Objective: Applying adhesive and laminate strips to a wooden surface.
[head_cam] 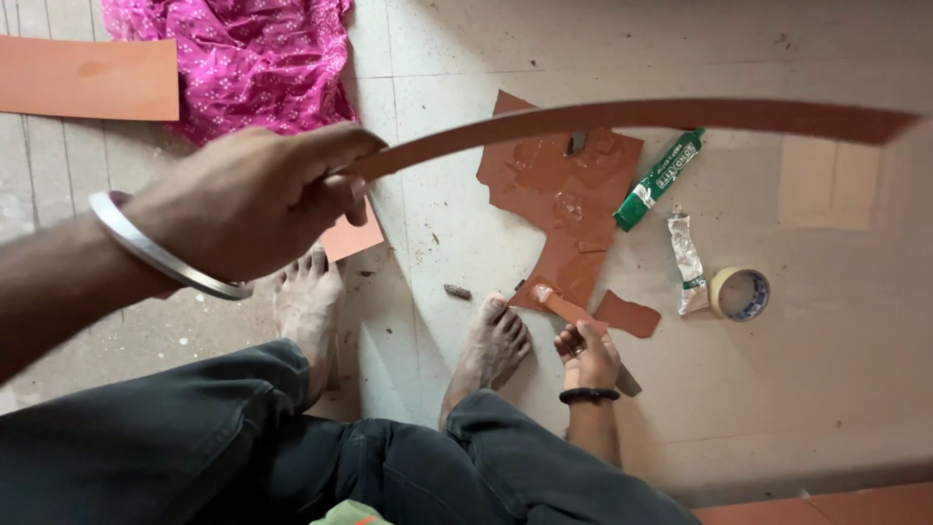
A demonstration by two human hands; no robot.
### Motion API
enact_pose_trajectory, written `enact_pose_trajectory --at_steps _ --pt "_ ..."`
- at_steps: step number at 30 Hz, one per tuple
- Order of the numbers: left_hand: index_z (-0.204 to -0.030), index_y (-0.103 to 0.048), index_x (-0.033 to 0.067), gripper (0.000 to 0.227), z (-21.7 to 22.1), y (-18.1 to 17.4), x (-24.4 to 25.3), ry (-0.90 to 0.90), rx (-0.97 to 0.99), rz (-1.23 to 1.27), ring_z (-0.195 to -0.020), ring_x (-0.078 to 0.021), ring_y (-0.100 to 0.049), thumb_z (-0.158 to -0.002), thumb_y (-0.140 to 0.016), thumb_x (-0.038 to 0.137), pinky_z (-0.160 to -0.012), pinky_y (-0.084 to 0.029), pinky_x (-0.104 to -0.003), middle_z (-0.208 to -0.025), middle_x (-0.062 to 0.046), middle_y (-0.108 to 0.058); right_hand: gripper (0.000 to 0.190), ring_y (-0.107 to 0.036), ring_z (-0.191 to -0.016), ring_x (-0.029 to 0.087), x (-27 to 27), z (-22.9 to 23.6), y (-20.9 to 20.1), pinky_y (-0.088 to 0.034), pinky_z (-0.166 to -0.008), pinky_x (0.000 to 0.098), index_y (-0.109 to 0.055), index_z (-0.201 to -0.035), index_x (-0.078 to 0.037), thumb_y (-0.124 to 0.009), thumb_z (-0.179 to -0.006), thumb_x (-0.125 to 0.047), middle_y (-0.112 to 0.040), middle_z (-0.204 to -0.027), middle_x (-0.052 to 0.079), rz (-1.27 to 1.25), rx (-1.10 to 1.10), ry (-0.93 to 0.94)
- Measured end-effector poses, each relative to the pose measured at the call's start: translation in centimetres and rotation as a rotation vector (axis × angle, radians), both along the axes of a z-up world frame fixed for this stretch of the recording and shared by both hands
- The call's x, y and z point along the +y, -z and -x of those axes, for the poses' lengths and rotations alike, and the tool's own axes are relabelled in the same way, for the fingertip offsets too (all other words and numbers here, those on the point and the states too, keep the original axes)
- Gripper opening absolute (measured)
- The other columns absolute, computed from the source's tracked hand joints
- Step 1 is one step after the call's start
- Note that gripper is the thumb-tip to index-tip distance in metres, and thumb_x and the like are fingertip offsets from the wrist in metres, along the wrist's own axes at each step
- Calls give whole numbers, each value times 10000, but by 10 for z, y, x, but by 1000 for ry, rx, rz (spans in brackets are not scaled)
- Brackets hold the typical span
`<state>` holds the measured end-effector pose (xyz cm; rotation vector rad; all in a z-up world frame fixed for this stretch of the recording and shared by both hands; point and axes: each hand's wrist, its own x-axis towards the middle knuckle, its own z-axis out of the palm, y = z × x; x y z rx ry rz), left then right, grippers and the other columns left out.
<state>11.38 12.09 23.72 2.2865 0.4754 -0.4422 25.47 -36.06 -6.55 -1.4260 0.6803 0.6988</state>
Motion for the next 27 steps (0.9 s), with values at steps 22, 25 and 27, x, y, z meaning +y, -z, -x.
enact_pose_trajectory --at_steps 22,25,27 --pt "-1014 -672 46 459 23 87 -19 -115 81 490 -559 -86 -588 -960 -544 484 -476 -512 -291 -652 27 -594 184 -645 -771 193 -20 21 -1 -549 -729 362 -591 -1064 -75 -702 -957 -175 -680 -919 108 -380 159 -184" --pt "-1074 -694 88 415 20 81 -17 -158 143 443 -530 -105 -590 -969 -524 451 -474 -541 -316 -638 4 -572 190 -627 -759 184 -24 23 4 -536 -718 350 -594 -1078 -64 -716 -960 -149 -665 -912 104 -402 148 -208" --pt "-1134 -700 120 402 18 76 -18 -192 154 420 -529 -113 -596 -996 -493 436 -481 -542 -323 -629 -11 -567 199 -629 -749 180 -20 24 -3 -538 -708 346 -586 -1087 -61 -706 -947 -138 -672 -918 106 -382 151 -231"
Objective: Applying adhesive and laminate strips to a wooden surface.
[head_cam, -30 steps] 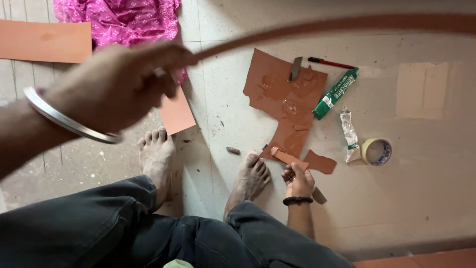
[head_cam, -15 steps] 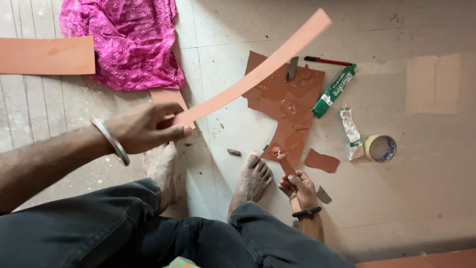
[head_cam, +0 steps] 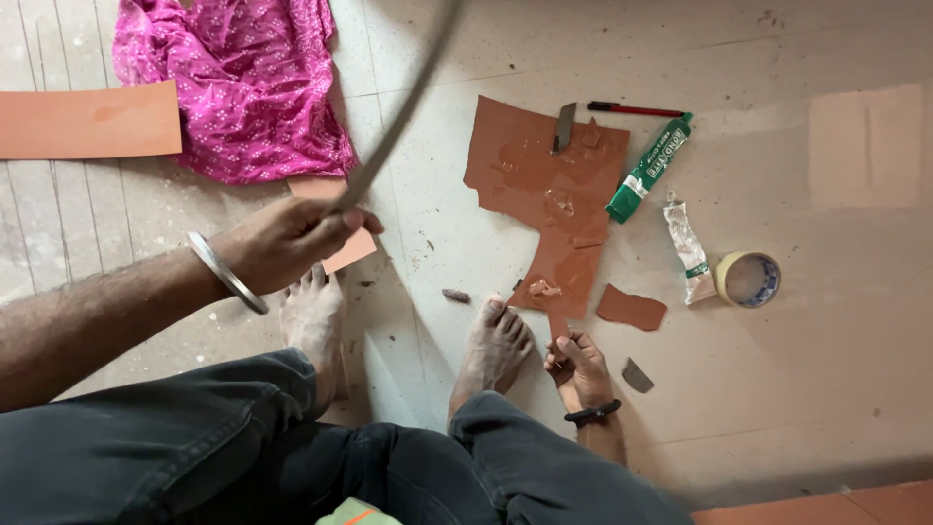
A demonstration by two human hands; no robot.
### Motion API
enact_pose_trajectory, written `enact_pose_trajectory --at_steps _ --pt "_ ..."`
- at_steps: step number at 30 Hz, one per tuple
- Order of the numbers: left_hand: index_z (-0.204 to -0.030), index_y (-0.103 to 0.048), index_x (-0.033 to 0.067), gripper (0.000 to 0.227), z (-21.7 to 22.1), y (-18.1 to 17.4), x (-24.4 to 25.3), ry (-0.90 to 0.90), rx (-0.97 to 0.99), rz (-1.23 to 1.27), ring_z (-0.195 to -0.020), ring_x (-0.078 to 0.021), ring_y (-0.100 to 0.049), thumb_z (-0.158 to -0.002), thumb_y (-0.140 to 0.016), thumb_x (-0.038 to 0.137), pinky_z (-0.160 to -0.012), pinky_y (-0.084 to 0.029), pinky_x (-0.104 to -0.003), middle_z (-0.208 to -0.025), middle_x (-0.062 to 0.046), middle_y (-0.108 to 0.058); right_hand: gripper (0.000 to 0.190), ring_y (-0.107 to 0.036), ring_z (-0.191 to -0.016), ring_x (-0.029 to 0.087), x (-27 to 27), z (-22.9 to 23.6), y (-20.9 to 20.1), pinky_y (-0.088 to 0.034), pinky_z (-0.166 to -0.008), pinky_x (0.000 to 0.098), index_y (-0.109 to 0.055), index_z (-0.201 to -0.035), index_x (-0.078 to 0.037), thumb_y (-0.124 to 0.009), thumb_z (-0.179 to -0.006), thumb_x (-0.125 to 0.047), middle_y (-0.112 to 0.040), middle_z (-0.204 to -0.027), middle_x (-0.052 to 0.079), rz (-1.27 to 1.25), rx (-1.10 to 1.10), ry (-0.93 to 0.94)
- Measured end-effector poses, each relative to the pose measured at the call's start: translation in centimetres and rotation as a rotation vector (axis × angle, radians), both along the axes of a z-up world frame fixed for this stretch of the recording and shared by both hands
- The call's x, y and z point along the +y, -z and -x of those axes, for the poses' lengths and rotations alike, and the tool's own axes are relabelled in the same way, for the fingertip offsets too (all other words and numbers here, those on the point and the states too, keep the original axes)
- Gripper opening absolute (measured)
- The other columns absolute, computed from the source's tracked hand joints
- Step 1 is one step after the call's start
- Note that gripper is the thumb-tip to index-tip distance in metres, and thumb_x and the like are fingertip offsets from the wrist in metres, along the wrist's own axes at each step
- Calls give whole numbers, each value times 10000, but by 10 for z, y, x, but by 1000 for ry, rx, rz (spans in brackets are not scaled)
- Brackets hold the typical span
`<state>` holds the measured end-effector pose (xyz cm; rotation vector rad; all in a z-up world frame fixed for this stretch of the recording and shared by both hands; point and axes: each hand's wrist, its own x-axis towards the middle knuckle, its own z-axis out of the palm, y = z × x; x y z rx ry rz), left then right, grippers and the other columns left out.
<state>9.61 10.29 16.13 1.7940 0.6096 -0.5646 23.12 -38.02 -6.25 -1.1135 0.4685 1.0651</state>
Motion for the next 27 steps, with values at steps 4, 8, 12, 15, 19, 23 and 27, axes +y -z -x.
enact_pose_trajectory --at_steps 4,8,12,15,19,23,27 --pt "-1274 -628 128 359 -7 -13 3 -37 -16 -208 -548 -144 -606 -1012 -538 355 -493 -517 -355 -631 -60 -581 242 -634 -698 177 13 -3 -15 -539 -666 329 -557 -1124 -57 -641 -912 -138 -705 -925 123 106 -19 -94" --pt "-1301 -535 50 407 -7 -18 9 -25 -183 -364 -552 -149 -585 -975 -630 275 -478 -486 -370 -665 -69 -580 264 -606 -654 172 8 0 1 -510 -615 310 -540 -1157 -47 -601 -928 -164 -696 -895 128 146 -86 -160" --pt "-1191 -578 39 262 -2 -12 13 -33 -302 -381 -557 -141 -587 -1014 -630 225 -484 -485 -355 -691 -63 -610 258 -545 -615 149 16 1 -3 -448 -561 284 -551 -1121 -44 -556 -1028 -284 -646 -834 108 221 -207 -171" --pt "-1136 -605 40 189 1 -6 15 -58 -341 -352 -597 -127 -597 -1032 -609 198 -513 -504 -336 -735 -46 -624 326 -532 -657 149 18 5 -5 -450 -598 290 -590 -1115 -32 -520 -1071 -347 -638 -849 102 345 -442 -256" --pt "-1167 -568 14 198 -1 -5 15 -171 -382 -197 -660 -102 -617 -1026 -567 153 -542 -539 -304 -790 -22 -629 320 -584 -910 272 30 12 -26 -486 -816 383 -632 -1228 -46 -546 -1076 -315 -657 -1027 143 632 -1155 -474" --pt "-1132 -595 17 174 -1 -4 16 -200 -228 -184 -607 -163 -589 -1056 -566 171 -515 -518 -344 -722 -84 -611 327 -624 -1055 382 39 23 -44 -478 -929 474 -589 -1265 -35 -619 -1021 -251 -668 -1132 187 805 -1531 -561" --pt "-1116 -632 29 155 -2 -11 14 -117 -204 -224 -707 -159 -677 -1041 -557 142 -612 -608 -316 -836 -76 -686 352 -627 -1043 371 33 32 -36 -465 -951 499 -545 -1255 -9 -658 -1001 -225 -653 -1127 181 950 -1657 -511"
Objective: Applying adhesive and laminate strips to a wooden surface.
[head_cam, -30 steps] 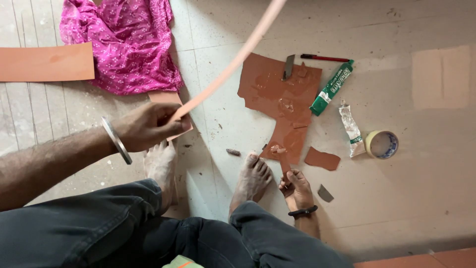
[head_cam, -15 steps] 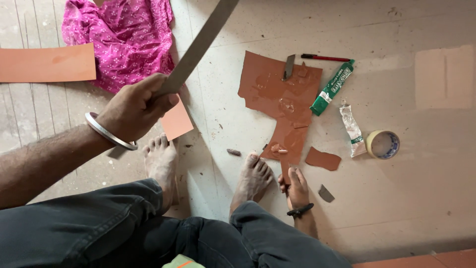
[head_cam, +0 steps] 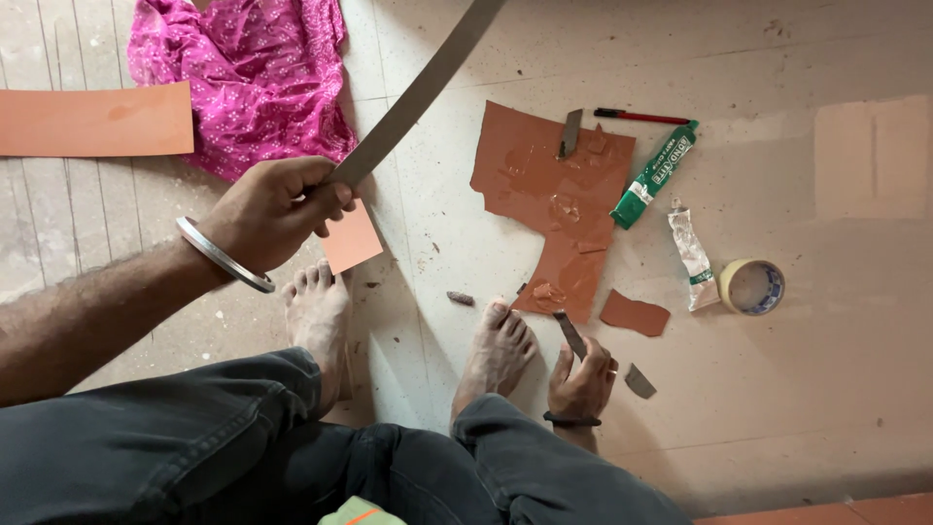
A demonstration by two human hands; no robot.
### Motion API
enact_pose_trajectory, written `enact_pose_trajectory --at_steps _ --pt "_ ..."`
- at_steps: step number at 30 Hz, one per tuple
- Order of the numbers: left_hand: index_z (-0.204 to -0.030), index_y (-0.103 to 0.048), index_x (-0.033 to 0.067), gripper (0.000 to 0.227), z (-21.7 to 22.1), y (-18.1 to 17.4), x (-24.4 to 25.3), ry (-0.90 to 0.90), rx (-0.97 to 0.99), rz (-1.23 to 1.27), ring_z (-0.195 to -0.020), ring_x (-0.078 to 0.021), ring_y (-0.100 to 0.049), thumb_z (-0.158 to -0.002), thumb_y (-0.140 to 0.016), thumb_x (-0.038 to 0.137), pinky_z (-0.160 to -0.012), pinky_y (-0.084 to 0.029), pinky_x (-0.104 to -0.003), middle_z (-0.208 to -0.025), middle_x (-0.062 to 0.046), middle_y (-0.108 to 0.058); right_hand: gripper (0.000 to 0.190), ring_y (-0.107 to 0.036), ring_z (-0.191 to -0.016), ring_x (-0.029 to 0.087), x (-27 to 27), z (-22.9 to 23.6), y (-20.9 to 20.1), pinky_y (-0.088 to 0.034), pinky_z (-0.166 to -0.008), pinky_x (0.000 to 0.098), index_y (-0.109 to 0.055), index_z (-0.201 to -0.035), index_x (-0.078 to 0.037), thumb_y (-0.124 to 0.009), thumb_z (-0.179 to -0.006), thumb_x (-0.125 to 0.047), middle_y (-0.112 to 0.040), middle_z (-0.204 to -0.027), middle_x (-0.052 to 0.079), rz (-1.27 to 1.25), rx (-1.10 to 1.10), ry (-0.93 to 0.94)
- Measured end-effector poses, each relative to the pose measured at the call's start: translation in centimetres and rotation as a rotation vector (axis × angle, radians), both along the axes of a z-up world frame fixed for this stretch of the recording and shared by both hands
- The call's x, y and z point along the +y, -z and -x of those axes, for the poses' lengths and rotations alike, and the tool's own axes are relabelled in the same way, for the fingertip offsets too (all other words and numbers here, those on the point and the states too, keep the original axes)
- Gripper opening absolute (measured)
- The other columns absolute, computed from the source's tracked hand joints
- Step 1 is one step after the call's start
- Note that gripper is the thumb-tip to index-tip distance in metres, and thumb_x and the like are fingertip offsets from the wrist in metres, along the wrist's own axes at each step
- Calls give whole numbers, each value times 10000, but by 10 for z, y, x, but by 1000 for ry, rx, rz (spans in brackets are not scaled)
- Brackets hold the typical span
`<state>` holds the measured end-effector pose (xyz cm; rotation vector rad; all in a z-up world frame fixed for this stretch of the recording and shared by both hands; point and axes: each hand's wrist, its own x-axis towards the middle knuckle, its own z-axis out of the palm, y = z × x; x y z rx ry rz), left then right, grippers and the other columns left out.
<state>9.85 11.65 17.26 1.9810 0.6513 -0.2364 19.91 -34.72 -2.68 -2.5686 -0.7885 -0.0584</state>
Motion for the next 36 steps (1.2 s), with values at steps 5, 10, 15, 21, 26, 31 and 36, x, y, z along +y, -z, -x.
enact_pose_trajectory --at_steps 5,10,15,21,26,31,36 --pt "-1229 -536 33 260 -3 -4 -2 -44 -20 121 -764 -135 -699 -975 -519 87 -635 -643 -295 -886 -71 -687 350 -619 -1045 370 13 6 -11 -459 -966 495 -517 -1268 8 -579 -1077 -279 -629 -1147 172 -88 -136 31" --pt "-1199 -575 -25 217 -8 -10 -5 -80 91 137 -648 -218 -593 -1075 -508 140 -554 -510 -361 -756 -183 -602 430 -577 -869 238 25 7 -19 -458 -777 388 -556 -1276 3 -417 -1113 -370 -637 -1028 144 -691 416 350" --pt "-1344 -539 65 311 -3 7 -3 -6 122 127 -666 -190 -640 -1049 -535 165 -536 -542 -357 -781 -127 -671 435 -543 -692 199 23 -11 -39 -432 -630 344 -597 -1191 -23 -405 -1061 -391 -634 -894 117 -1222 1271 540" --pt "-1267 -578 12 286 -1 11 -11 94 -40 289 -782 -160 -734 -1013 -567 144 -602 -624 -313 -927 -103 -761 418 -537 -667 226 10 -15 -45 -438 -618 371 -611 -1153 13 -458 -1060 -365 -628 -888 151 -1438 1659 338" --pt "-1247 -610 71 287 -21 -19 -28 -36 271 272 -641 -229 -677 -1039 -583 268 -517 -527 -360 -797 -212 -712 458 -581 -749 280 25 -38 -72 -472 -681 400 -603 -1213 28 -479 -1033 -375 -639 -954 177 -1487 1748 261" --pt "-1156 -608 -17 254 -22 15 -36 -12 -102 735 -691 -74 -697 -1017 -580 193 -547 -605 -268 -915 -22 -786 528 -641 -933 339 71 -71 -136 -508 -844 464 -475 -1371 76 -560 -1047 -332 -647 -1125 232 -1290 1301 -78" --pt "-1172 -617 -5 245 -35 -16 -48 -30 -102 770 -543 -85 -610 -1020 -557 178 -460 -507 -257 -788 -40 -730 496 -674 -921 237 146 -85 -194 -546 -879 364 -443 -1395 55 -625 -1042 -242 -683 -1129 182 -969 664 -288"
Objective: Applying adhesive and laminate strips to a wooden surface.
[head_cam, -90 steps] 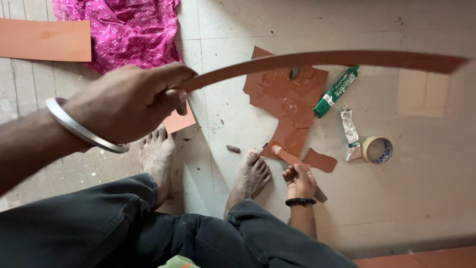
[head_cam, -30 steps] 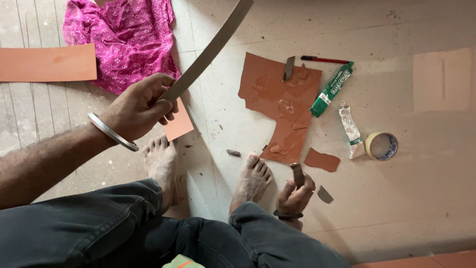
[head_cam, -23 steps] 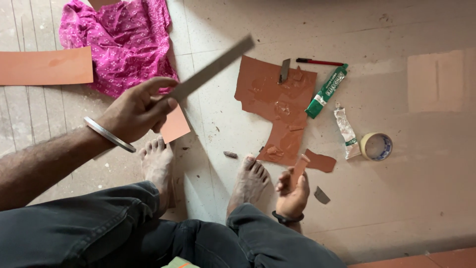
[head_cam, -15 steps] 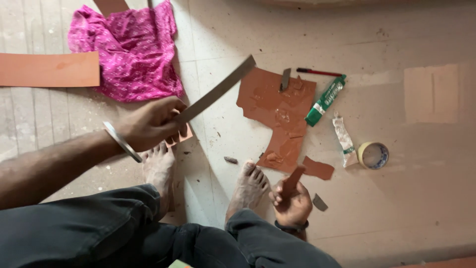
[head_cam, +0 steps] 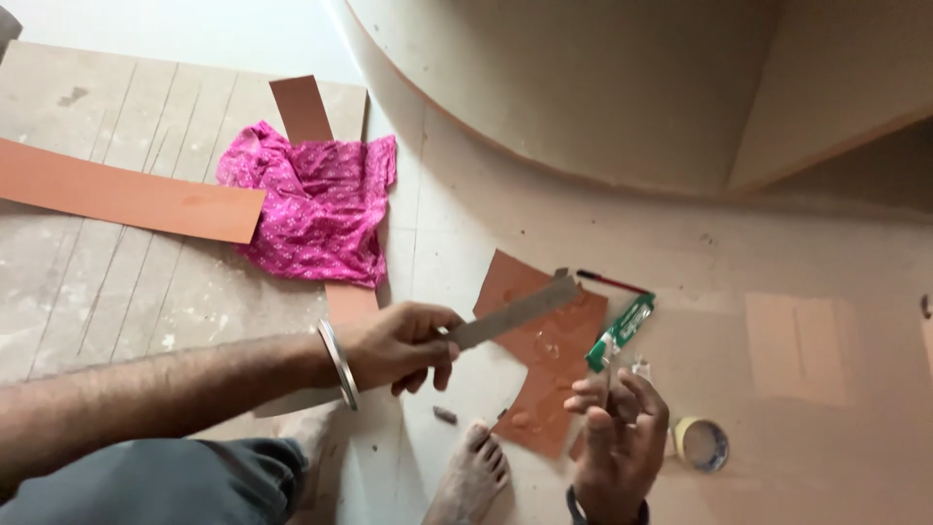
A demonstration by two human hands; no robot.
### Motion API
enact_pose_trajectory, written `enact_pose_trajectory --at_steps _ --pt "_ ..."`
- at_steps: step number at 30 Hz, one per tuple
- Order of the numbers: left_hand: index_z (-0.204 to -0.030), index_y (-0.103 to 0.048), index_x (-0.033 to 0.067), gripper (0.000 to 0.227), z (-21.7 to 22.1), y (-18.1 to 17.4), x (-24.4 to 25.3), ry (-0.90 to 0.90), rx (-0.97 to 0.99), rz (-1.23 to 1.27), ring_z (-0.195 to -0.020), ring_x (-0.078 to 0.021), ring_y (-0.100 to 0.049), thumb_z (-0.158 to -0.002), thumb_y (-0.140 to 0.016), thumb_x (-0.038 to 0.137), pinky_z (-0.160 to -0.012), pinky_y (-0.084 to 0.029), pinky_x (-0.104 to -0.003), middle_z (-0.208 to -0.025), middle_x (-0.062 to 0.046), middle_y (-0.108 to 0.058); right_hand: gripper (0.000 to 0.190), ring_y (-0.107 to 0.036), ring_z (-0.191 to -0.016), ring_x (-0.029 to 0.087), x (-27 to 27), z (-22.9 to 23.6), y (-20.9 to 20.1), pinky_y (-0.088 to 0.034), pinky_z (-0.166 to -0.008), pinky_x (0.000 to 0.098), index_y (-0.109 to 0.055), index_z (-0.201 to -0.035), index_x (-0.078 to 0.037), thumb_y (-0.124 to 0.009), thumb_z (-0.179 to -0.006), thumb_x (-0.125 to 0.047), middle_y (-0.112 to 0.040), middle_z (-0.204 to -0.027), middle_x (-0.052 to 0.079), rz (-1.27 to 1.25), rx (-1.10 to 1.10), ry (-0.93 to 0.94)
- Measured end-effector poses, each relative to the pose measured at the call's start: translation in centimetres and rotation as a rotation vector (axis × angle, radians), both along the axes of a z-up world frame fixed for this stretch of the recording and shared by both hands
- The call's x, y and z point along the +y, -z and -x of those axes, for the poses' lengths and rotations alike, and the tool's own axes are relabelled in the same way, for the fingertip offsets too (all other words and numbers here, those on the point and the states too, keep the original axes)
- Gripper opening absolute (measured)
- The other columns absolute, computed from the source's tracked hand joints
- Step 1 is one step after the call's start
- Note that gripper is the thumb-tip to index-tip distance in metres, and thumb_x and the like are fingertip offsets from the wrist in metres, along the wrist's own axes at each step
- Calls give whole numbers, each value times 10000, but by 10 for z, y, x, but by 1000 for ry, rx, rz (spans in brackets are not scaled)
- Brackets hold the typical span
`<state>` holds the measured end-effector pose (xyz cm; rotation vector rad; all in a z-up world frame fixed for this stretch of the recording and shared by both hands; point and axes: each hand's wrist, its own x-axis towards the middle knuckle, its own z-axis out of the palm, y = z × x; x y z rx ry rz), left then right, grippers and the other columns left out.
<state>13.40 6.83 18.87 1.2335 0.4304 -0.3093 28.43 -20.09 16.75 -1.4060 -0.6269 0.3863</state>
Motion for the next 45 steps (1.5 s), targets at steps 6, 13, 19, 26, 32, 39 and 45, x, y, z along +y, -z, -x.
enact_pose_trajectory --at_steps 6,13,19,26,32,39,45 --pt "-1242 -602 24 272 -2 -21 -4 40 -40 22 -537 -60 -588 -1031 -540 183 -462 -481 -225 -767 -33 -712 419 -661 -877 154 50 6 10 -560 -823 289 -477 -1362 42 -652 -1033 -148 -688 -1118 135 97 -492 125" --pt "-1315 -575 14 338 3 -28 -6 35 -84 16 -543 -60 -599 -1029 -529 186 -466 -497 -228 -783 -34 -720 387 -672 -801 139 57 22 8 -556 -721 288 -553 -1322 23 -696 -994 -125 -709 -988 91 299 -652 140" --pt "-1363 -568 30 375 6 -14 -5 17 -95 -51 -537 -66 -587 -1027 -529 190 -459 -492 -235 -766 -42 -715 375 -672 -674 137 49 25 1 -549 -627 289 -644 -1243 -9 -755 -903 -123 -691 -841 73 431 -674 43" --pt "-1377 -577 93 389 5 -22 2 30 5 -181 -545 -65 -597 -1010 -541 216 -464 -509 -245 -778 -25 -725 314 -680 -733 172 51 28 -13 -550 -641 312 -650 -1188 -38 -732 -918 -175 -718 -885 91 495 -788 -91" --pt "-1360 -591 88 384 7 -18 4 14 120 -225 -568 -88 -620 -1005 -550 228 -473 -525 -262 -785 -36 -735 235 -656 -648 90 40 18 1 -552 -585 259 -573 -1200 -27 -498 -1036 -178 -786 -981 82 413 -170 -57" --pt "-1302 -599 40 339 9 -8 -3 66 60 -80 -653 -104 -698 -1006 -532 192 -514 -584 -270 -849 -45 -741 286 -649 -702 158 39 10 -10 -564 -662 300 -537 -1233 24 -565 -1033 -179 -724 -968 181 174 326 -105" --pt "-1281 -612 51 307 13 6 -3 39 8 -48 -638 -103 -698 -1004 -544 163 -499 -567 -265 -837 -42 -748 288 -659 -665 193 21 -2 26 -572 -628 336 -549 -1213 20 -615 -1010 -173 -716 -931 205 49 752 -219"
